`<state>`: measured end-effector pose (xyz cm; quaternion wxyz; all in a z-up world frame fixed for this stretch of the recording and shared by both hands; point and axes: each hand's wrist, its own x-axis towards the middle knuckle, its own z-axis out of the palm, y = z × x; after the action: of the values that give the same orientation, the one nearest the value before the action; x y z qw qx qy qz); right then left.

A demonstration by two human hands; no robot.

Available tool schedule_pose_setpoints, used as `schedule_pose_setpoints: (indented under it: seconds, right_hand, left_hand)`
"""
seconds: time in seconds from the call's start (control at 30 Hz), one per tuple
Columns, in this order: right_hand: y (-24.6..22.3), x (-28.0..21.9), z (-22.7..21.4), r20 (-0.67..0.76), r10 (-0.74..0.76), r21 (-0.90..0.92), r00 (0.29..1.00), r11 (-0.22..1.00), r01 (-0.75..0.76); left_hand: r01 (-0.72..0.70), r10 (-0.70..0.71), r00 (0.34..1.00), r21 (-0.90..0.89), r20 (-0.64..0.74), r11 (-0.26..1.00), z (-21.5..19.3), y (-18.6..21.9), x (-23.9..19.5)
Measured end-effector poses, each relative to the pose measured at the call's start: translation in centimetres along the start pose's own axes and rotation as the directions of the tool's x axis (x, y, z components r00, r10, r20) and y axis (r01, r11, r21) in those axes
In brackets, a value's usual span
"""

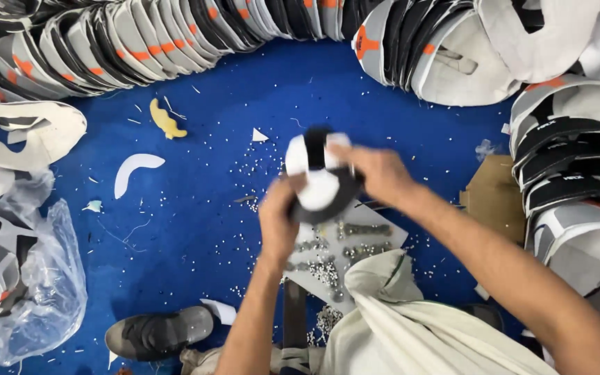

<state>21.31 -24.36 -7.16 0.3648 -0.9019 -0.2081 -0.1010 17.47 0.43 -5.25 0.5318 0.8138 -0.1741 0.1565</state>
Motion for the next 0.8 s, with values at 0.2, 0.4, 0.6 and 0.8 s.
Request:
schedule_pose_setpoints:
  seconds: [0.2,0.4,0.6,0.8]
  right_hand:
    - [-4.9,-12.9,3.3,0.686,0.354,-0.35,0.636,0.927,-0.138]
    - [-5.6,-15.5,4.2,0.45,0.138,-0.222,0.882,0.974,-0.039]
    - [1.8,-13.9,7.8,0.364,0.263,0.012,0.893,0.958,-0.287]
    - [0.3,-9.3,6.8,0.399,0.55,0.559,0.734,0.489,-0.67]
  left_hand:
    - [-0.037,-0.105,0.929,0.37,0.355,0.928,1.4,-2.4,-15.3]
    - [-0.288,-0.071,0.79,0.47,0.61,0.834,2.3,0.5,-16.4]
    - [-0.338,-0.271,0.7,0.641,0.661,0.689,4.8,0.6,-18.5]
    - [-0.06,-0.34,0.794,0.62,0.504,0.782,-2.7,7.0,-20.7]
